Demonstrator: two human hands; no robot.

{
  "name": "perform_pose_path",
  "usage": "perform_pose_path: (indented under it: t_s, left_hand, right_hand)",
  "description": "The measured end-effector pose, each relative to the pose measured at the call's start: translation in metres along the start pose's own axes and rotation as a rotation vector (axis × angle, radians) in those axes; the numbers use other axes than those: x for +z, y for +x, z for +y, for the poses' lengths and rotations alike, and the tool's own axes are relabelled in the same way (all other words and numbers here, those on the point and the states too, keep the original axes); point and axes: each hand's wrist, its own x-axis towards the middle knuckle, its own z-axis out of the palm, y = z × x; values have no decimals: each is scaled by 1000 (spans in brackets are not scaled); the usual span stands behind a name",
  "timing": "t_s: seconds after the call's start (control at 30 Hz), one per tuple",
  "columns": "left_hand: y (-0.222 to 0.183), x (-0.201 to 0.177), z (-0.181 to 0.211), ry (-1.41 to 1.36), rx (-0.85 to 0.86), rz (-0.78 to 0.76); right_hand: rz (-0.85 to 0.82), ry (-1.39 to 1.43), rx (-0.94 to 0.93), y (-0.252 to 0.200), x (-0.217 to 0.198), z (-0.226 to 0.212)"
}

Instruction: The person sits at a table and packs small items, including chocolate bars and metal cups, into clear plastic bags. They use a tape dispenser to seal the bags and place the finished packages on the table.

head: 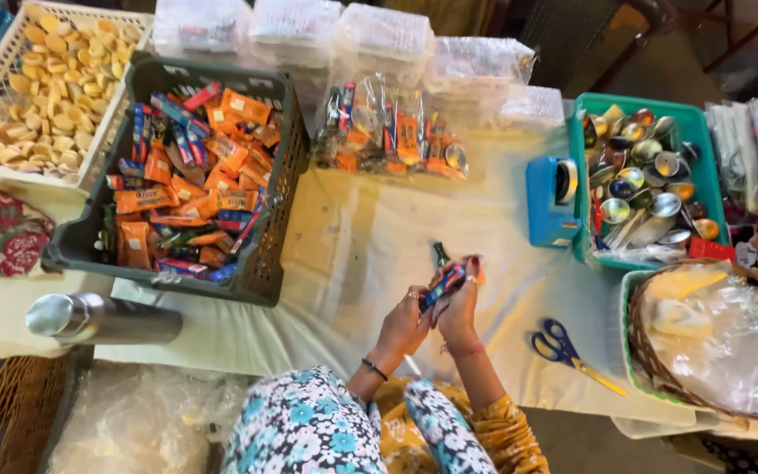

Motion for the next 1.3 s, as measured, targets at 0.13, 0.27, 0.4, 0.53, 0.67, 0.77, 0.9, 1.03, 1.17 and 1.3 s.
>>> perform_pose_path:
  t_s: [0.13,0.27,0.4,0.53,0.67,0.77,0.9,1.03,1.17,1.3]
  left_hand:
    - [3,-4,14,60,-176,-172]
    - [0,-6,23,209,-144,-240]
    - [4,-10,31,67,-367,-327]
    - [8,-1,9,91,-158,-318]
    - [12,-19,8,144,81,-271]
    - [12,-30,18,52,-47,-274]
    - [6,-3,-27,-425,-291,-318]
    - [2,16,-49,-813,-407,-465]
    - [2,22,-36,-1218,-623,-568]
    - [2,41,-34,-1100,-577,-404]
  right_hand:
    - [52,-92,-50,10,-5,-11]
    - [-65,-96,-153,33,-35,-21]
    - [-90,-129,-397,4,-3,-39]
    - [-551,-711,-650,-15,9,-34]
    - [-341,-1623,-944,-17,24,-39]
    - [-198,-1325,-580,5,1,-33]
    - [-67,-612,-134,24,-22,-28]
    - [-40,-330,-28,33,-40,-33]
    - [-286,290,172,24,-25,-34]
    - [-2,-40,-71,-8,19,-34]
